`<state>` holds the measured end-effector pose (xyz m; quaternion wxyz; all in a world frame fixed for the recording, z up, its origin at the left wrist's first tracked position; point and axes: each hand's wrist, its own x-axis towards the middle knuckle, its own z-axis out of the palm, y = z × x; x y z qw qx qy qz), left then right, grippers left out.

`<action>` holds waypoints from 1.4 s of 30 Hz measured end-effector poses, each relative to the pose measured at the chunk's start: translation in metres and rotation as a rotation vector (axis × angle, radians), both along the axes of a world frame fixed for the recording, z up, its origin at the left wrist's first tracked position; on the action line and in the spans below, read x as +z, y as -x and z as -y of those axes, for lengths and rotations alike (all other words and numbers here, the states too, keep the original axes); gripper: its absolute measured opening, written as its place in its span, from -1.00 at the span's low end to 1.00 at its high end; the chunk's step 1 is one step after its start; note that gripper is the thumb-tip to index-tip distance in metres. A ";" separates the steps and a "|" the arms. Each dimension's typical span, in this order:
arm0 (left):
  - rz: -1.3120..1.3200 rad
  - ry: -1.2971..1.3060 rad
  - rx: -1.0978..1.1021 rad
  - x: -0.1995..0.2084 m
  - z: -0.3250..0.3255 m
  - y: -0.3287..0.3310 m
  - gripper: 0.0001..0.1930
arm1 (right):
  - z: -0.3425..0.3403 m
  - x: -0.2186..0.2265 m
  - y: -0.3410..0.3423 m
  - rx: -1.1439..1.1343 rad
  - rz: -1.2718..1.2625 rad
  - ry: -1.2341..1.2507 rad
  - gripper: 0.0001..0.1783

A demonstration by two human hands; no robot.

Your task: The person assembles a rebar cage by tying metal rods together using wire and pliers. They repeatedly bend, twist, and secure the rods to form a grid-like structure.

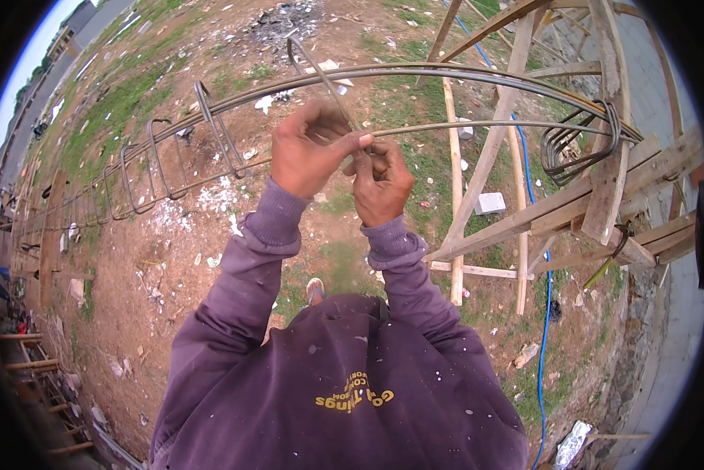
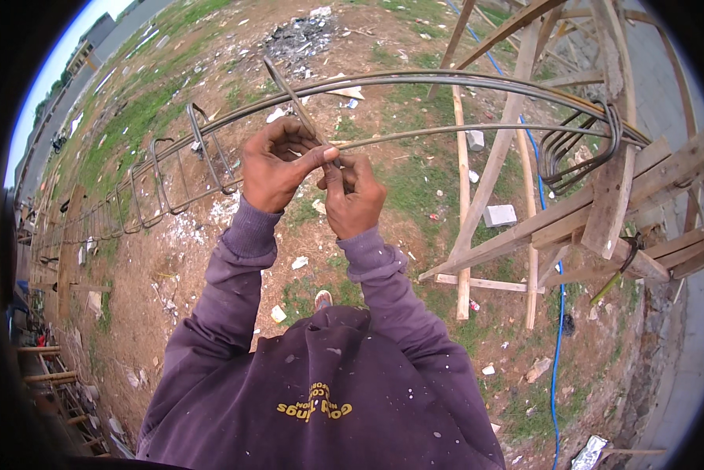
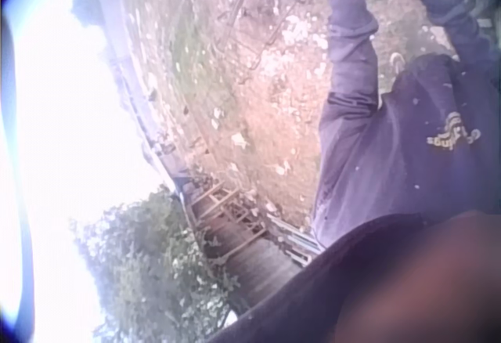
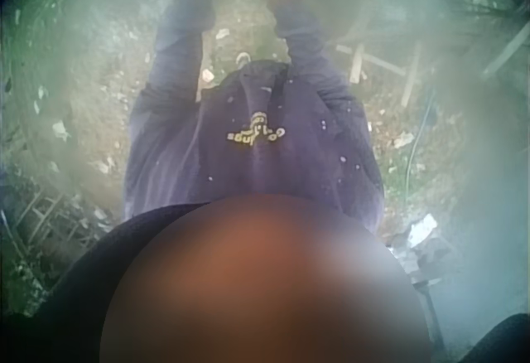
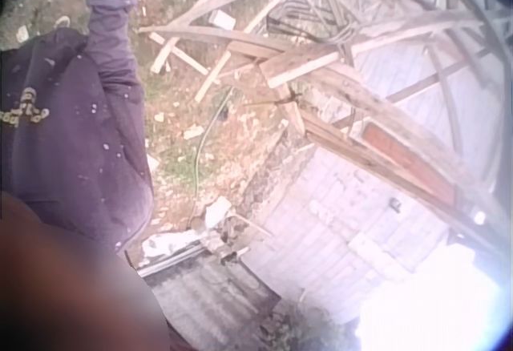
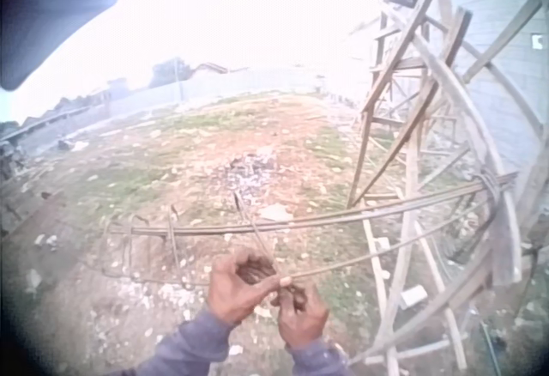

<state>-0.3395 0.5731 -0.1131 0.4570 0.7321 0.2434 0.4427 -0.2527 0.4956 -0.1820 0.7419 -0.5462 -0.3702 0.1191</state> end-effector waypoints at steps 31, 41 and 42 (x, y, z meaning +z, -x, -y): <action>-0.176 -0.476 0.002 0.009 0.003 0.001 -0.80 | 0.012 0.024 -0.024 -0.093 0.431 0.047 -0.81; -0.169 -0.243 -0.042 0.000 0.003 0.001 -0.83 | 0.056 0.033 -0.010 -0.043 0.349 0.295 -0.86; -0.173 -0.221 -0.049 -0.001 0.004 0.002 -0.82 | 0.063 0.036 -0.013 0.025 0.346 0.354 -0.86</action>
